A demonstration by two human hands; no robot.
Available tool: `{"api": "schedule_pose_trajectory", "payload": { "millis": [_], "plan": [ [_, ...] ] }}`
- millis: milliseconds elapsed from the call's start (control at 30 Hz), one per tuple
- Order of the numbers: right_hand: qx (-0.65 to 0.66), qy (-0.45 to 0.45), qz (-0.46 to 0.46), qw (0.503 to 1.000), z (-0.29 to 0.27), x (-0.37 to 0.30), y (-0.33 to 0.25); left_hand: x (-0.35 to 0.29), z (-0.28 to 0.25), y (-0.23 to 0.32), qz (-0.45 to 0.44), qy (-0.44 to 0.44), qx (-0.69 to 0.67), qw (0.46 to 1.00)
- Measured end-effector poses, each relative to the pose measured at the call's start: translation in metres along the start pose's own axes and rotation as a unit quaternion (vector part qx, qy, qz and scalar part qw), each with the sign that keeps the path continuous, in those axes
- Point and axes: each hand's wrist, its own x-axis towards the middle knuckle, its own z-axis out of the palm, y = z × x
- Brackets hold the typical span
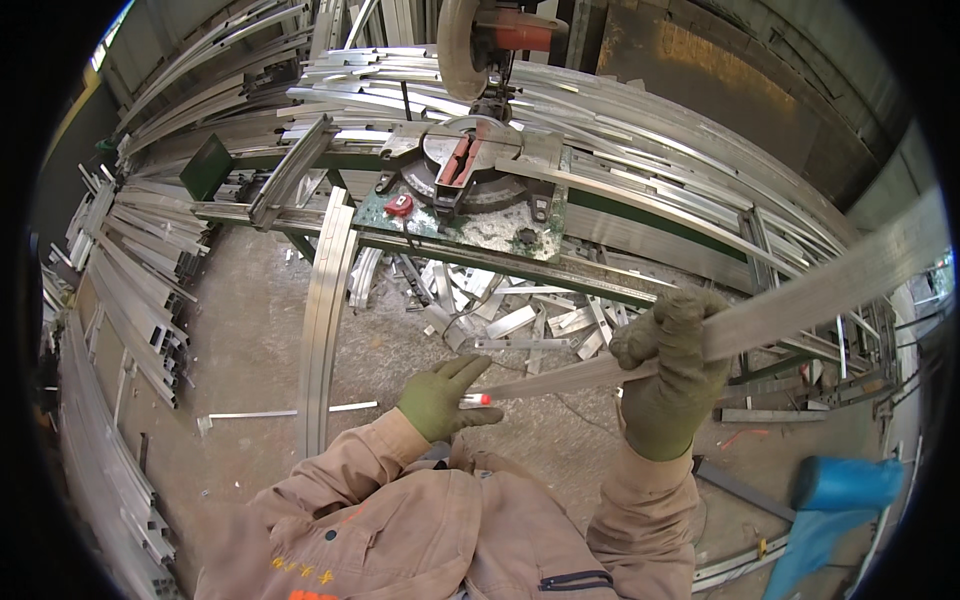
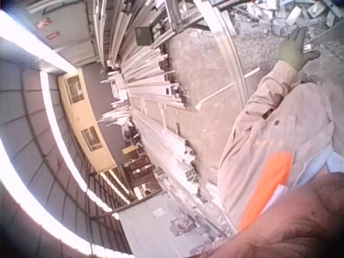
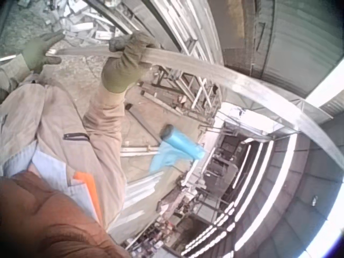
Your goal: The person repeatedly picks up long metal profiles, places them on a chop saw, and cuts them into shorter pieces. The cut pieces are set aside on the floor while the process continues with additional profiles.
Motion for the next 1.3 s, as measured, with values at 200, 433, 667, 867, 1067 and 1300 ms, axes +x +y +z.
{"api": "schedule_pose_trajectory", "payload": {
  "millis": [200, 433, 667, 867, 1067, 1300],
  "plan": [
    [0.173, -0.078, -0.003, 0.982, 0.055, 0.004, 0.081, -0.015, -0.031, -0.15, -0.006, 0.048, 0.013, 0.999],
    [0.035, 0.251, 0.031, 0.967, 0.025, 0.056, 0.131, -0.008, -0.088, -0.309, -0.032, 0.049, 0.118, 0.991],
    [0.182, 0.369, 0.154, 0.898, -0.09, 0.107, 0.257, 0.011, -0.114, -0.367, -0.034, 0.012, 0.166, 0.986],
    [0.225, 0.391, 0.171, 0.876, -0.113, 0.181, 0.336, 0.112, -0.16, -0.392, -0.026, 0.022, 0.213, 0.976],
    [0.292, 0.372, 0.22, 0.853, -0.096, 0.256, 0.387, 0.219, -0.21, -0.442, -0.028, 0.02, 0.234, 0.972],
    [0.23, 0.336, 0.268, 0.873, -0.088, 0.301, 0.483, 0.338, -0.245, -0.448, 0.035, 0.013, 0.216, 0.976]
  ]
}}
